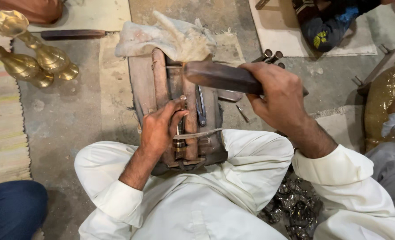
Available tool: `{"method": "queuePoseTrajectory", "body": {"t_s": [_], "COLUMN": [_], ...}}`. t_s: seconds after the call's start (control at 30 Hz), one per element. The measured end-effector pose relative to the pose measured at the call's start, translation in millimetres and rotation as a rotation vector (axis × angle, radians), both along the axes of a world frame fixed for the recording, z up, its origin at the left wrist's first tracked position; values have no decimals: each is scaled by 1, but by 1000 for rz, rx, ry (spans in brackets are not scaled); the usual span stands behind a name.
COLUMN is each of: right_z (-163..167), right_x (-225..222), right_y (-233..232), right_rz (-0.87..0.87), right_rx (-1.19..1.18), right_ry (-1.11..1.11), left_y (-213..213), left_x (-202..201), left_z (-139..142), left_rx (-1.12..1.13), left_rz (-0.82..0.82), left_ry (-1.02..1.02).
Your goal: The person hammers a brass object secured in a wooden jig to shape it, then uses pliers to adjust the object's surface. The person continues hammering the object while it remains in the jig.
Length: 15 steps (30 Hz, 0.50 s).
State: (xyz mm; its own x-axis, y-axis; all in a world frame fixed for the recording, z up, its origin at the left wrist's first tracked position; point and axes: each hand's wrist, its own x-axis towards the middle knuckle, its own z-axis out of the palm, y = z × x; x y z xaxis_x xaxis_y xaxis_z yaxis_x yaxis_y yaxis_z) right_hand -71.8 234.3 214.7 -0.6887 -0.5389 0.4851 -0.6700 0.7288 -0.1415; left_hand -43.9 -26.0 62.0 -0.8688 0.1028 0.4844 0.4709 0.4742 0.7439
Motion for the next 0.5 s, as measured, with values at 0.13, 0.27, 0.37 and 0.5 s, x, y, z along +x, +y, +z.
{"method": "queuePoseTrajectory", "body": {"t_s": [0.13, 0.27, 0.37, 0.5], "right_z": [-4, -11, -20, -42], "right_x": [3, 8, 10, 13], "right_y": [6, 12, 18, 27], "right_rz": [-108, -127, -205, -279], "right_rx": [46, 159, 200, -54], "right_ry": [-28, -31, -101, -249], "left_y": [-2, -5, -4, -2], "left_x": [-3, -11, -20, -37], "left_z": [2, 6, 9, 16], "left_rx": [-13, -137, -220, -306], "left_rz": [-36, -131, -141, -219], "left_ry": [39, -10, -85, -126]}}
